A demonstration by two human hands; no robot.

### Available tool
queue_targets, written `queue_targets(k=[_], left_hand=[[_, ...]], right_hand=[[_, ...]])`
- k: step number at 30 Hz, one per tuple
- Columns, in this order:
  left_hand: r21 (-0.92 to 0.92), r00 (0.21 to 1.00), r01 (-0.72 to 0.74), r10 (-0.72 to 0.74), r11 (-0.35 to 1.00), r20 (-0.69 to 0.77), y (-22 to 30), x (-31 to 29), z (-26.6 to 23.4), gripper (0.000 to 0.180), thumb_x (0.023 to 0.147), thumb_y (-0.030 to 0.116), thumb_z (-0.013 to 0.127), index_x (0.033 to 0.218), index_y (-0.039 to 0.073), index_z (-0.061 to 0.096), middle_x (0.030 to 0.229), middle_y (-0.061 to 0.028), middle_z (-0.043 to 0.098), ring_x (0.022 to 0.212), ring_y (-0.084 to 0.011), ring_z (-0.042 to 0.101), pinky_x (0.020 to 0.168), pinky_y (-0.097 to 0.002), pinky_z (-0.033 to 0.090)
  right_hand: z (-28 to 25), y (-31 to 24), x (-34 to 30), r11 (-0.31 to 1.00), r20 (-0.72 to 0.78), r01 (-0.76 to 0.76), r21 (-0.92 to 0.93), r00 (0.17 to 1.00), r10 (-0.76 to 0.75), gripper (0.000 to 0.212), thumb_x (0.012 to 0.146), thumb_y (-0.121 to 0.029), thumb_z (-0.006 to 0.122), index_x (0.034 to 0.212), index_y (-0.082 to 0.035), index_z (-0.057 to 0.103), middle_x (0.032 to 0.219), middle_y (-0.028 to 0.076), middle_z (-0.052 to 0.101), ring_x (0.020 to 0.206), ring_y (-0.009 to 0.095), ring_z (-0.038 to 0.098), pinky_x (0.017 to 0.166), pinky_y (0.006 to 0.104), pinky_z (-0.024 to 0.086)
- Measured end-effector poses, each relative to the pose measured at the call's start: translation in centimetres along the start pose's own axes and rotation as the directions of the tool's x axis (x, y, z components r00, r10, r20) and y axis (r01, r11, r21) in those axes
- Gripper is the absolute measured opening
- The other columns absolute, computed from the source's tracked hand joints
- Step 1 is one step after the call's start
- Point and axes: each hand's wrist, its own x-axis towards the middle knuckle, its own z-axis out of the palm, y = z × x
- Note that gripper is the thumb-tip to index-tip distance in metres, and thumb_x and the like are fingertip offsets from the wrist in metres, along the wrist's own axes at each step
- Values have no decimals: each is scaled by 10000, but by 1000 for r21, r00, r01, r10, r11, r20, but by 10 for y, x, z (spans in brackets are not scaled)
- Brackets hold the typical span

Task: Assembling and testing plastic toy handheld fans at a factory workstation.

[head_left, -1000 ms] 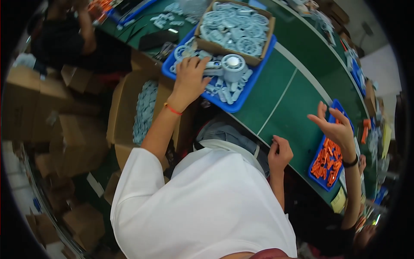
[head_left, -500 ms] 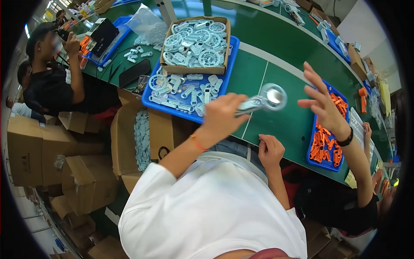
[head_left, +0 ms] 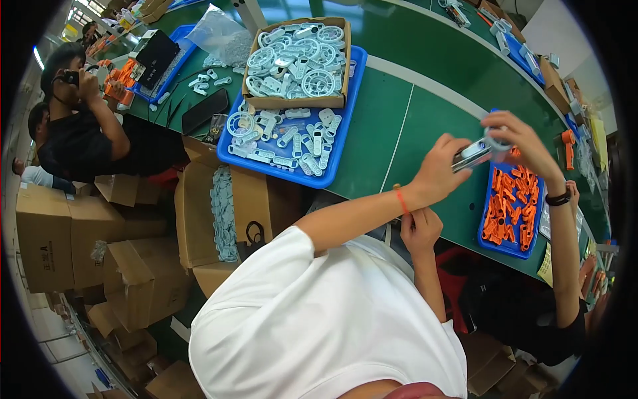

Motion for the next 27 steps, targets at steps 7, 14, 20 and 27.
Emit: queue_targets(k=[7, 14, 20, 27], left_hand=[[53, 965, -217, 223, 975, -138, -1, 47, 54, 352, 741, 127, 621, 1052, 13, 504, 958, -154, 537, 851, -298, 554, 772, -374, 459], [173, 990, -42, 17, 984, 143, -65, 25, 34, 194, 821, 205, 555, 695, 58, 557, 555, -128, 532, 533, -348, 529, 521, -404, 438], [477, 930, -106, -83, 872, 358, -57, 33, 32, 296, 833, 248, 586, 616, 69, 493, 537, -120, 492, 499, -299, 519, 451, -387, 387], [465, 858, -186, -88, 866, 507, -45, 34, 33, 48, 719, 85, 625, 725, 101, 580, 658, -14, 546, 577, -183, 523, 527, -316, 384]], right_hand=[[0, -2, 2, 1000, 10, 17, 1, 1000, -17, 207, 608, -6, 607, 809, -57, 609, 706, 90, 567, 511, 248, 518, 460, 334, 404], [-17, -3, 7, 989, 137, -42, 143, 990, 22, 183, 698, 39, 567, 857, -35, 616, 677, 84, 583, 520, 233, 531, 481, 315, 406], [-73, 2, 0, 834, -56, -432, 342, 877, 477, 147, 842, 20, 489, 965, 11, 568, 755, 99, 593, 604, 162, 528, 560, 254, 422], [-119, -26, -27, -251, 103, -688, 681, -249, 963, 299, 959, -270, 425, 1149, -44, 467, 979, 49, 530, 758, 109, 506, 637, 232, 402]])
